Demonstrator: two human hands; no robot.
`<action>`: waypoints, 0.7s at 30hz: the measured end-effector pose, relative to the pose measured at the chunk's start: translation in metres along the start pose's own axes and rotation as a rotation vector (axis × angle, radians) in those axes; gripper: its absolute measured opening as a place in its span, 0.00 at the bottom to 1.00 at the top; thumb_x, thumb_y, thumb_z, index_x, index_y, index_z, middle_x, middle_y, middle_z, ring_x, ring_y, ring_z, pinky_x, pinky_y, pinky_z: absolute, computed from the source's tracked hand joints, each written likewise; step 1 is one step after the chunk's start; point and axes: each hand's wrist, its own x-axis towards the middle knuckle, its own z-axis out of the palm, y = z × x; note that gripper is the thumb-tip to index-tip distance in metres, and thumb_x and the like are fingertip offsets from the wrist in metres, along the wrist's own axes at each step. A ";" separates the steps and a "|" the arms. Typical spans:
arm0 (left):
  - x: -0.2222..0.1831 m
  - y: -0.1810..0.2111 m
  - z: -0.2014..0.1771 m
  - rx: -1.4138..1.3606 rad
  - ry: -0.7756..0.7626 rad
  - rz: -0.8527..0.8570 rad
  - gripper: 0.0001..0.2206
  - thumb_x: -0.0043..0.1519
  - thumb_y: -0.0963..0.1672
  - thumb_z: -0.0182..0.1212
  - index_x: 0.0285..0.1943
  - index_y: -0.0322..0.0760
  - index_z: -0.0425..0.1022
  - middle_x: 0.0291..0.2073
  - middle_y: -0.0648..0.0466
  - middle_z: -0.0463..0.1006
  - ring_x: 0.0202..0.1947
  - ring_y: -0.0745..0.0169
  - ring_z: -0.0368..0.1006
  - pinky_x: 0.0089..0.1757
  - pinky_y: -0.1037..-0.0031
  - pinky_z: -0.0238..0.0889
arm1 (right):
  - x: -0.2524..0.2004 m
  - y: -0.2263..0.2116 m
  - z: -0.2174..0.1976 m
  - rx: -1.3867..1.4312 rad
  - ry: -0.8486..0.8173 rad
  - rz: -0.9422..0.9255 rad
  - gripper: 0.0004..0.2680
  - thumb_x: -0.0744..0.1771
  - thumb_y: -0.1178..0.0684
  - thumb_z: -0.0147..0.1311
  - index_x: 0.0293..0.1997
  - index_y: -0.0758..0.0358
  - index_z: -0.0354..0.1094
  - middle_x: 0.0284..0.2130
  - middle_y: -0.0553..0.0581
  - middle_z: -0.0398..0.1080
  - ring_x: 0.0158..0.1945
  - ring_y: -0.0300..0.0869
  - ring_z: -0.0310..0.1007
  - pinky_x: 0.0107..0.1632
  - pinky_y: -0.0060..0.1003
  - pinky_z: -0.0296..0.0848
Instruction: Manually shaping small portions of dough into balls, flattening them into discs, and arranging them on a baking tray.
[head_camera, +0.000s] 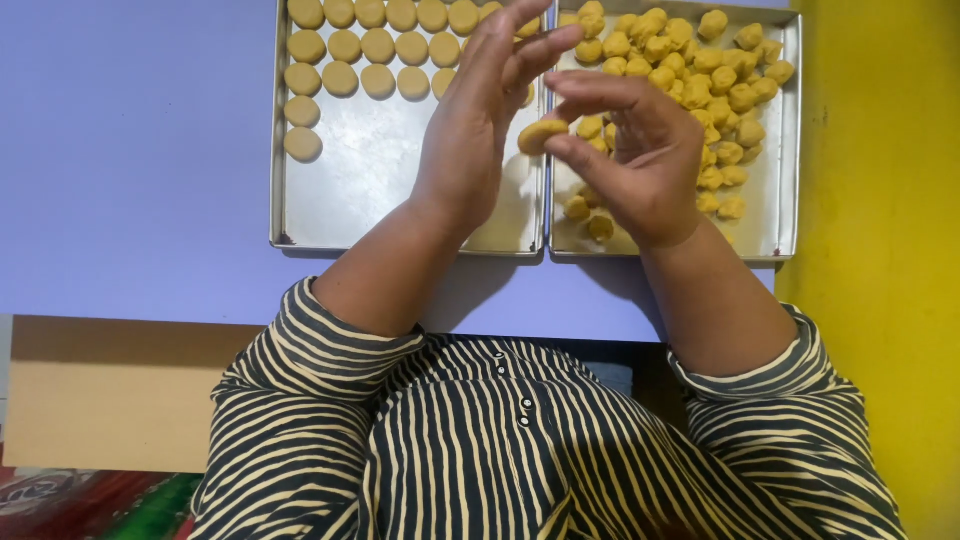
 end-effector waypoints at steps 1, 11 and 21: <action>0.000 0.011 0.004 0.206 0.056 -0.064 0.22 0.74 0.56 0.39 0.69 0.48 0.66 0.62 0.49 0.76 0.70 0.53 0.68 0.70 0.55 0.53 | 0.002 0.000 -0.001 0.000 0.060 0.019 0.12 0.68 0.68 0.60 0.57 0.67 0.65 0.57 0.63 0.70 0.53 0.43 0.73 0.64 0.37 0.75; -0.020 0.033 -0.001 0.998 0.042 0.040 0.10 0.64 0.48 0.63 0.44 0.38 0.75 0.51 0.49 0.76 0.57 0.53 0.72 0.59 0.61 0.62 | 0.005 0.002 -0.001 -0.013 0.062 0.114 0.17 0.69 0.67 0.61 0.63 0.65 0.62 0.54 0.61 0.71 0.53 0.41 0.74 0.63 0.35 0.73; -0.057 0.104 -0.081 1.522 0.227 0.155 0.07 0.64 0.42 0.77 0.41 0.35 0.82 0.56 0.46 0.73 0.63 0.45 0.60 0.60 0.57 0.54 | 0.003 0.000 0.001 -0.097 0.029 0.061 0.16 0.73 0.68 0.52 0.69 0.62 0.57 0.58 0.63 0.68 0.64 0.48 0.69 0.71 0.41 0.68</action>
